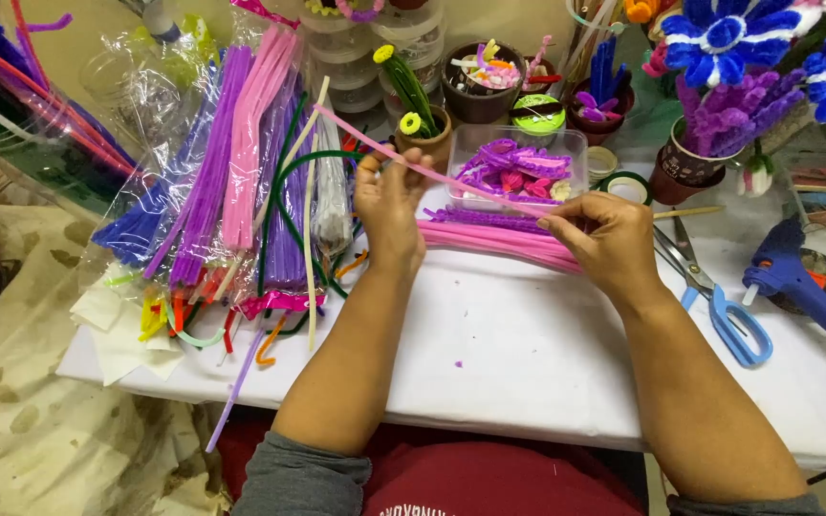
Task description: Assembling decorative floral shapes by bending, twisting, and cutting colorful pipe cleaners.
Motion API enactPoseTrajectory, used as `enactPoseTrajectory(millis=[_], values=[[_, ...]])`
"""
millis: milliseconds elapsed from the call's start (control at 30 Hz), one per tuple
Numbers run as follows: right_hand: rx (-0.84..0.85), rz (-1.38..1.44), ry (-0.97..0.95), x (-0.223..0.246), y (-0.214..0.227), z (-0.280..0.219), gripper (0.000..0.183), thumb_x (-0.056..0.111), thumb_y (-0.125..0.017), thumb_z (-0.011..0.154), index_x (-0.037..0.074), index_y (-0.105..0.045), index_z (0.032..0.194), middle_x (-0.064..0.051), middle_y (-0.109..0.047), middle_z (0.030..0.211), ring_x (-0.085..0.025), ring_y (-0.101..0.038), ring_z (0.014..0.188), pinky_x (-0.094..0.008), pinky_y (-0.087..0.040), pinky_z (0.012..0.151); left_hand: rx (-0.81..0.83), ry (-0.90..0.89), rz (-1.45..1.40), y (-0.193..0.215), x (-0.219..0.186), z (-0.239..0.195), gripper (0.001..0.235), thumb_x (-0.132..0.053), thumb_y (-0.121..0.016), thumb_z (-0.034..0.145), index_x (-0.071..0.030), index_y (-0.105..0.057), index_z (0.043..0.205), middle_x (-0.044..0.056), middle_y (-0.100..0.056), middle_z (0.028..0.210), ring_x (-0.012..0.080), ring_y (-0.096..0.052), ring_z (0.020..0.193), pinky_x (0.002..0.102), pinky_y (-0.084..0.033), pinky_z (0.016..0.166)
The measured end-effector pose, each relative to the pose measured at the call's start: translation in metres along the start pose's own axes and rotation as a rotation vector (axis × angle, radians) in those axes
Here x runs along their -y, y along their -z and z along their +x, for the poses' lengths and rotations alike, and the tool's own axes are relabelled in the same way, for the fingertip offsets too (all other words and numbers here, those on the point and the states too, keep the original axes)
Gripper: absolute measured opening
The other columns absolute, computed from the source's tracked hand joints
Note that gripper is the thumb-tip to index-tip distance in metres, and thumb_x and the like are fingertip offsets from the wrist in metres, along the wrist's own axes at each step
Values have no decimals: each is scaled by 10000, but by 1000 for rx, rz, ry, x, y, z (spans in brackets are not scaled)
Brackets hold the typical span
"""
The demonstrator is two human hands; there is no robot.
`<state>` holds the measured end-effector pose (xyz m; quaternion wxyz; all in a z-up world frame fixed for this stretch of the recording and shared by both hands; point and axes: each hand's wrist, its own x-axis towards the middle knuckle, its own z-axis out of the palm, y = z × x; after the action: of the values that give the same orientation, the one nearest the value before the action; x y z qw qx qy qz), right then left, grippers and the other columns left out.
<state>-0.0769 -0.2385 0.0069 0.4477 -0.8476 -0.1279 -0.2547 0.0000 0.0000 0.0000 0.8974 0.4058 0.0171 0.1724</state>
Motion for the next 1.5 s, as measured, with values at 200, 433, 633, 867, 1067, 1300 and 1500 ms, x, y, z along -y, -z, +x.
enactPoseTrajectory(millis=[200, 433, 633, 867, 1067, 1300, 1500], values=[[46, 31, 6, 7, 1, 3, 121, 31, -806, 894, 123, -817, 973, -82, -713, 823, -216, -672, 758, -318, -503, 658, -44, -139, 25, 8, -6, 16, 265, -124, -609, 1021, -68, -566, 1277, 110, -743, 949, 199, -776, 833, 380, -678, 789], [132, 84, -17, 15, 13, 3, 197, -29, -763, 870, 104, -823, 1002, -118, -701, 899, -188, -623, 779, -315, -486, 690, 148, -208, 389, -11, -20, -10, 291, -126, -563, 1051, -30, -580, 1325, 99, -708, 976, 99, -708, 749, 237, -659, 671], [74, 350, -253, 24, 25, 5, 204, -70, -752, 844, 11, -789, 1028, -107, -730, 892, -110, -615, 811, -247, -500, 675, 533, -234, 573, -11, 7, -30, 141, -120, -774, 920, -135, -786, 1060, 58, -755, 735, 97, -676, 514, 209, -548, 424], [-112, 675, -341, -11, 19, 6, 303, -32, -730, 914, -17, -694, 1215, -99, -709, 891, -150, -735, 710, -185, -547, 538, 789, -425, 660, -21, 8, -51, 96, -108, -774, 904, -91, -792, 997, 120, -757, 789, 257, -740, 692, 319, -568, 611], [-137, 737, -345, -10, 21, 9, 360, -13, -716, 939, -29, -654, 1293, -70, -699, 910, -127, -738, 713, -195, -612, 580, 840, -446, 681, -25, 7, -53, 60, -99, -758, 915, -51, -775, 946, 133, -750, 789, 272, -740, 707, 320, -562, 609], [-131, 777, -353, -14, 21, 8, 351, -10, -715, 949, -38, -653, 1293, -78, -691, 901, -145, -746, 712, -208, -637, 591, 841, -489, 681, -23, 6, -52, 67, -97, -751, 924, -54, -774, 971, 127, -744, 784, 284, -745, 733, 316, -562, 632], [-121, 746, -347, -26, 20, 5, 268, 1, -712, 967, -44, -688, 1230, -107, -708, 887, -160, -754, 706, -232, -640, 591, 867, -485, 684, -25, 3, -54, 65, -78, -747, 922, -39, -772, 967, 144, -736, 773, 293, -741, 718, 320, -563, 624]])
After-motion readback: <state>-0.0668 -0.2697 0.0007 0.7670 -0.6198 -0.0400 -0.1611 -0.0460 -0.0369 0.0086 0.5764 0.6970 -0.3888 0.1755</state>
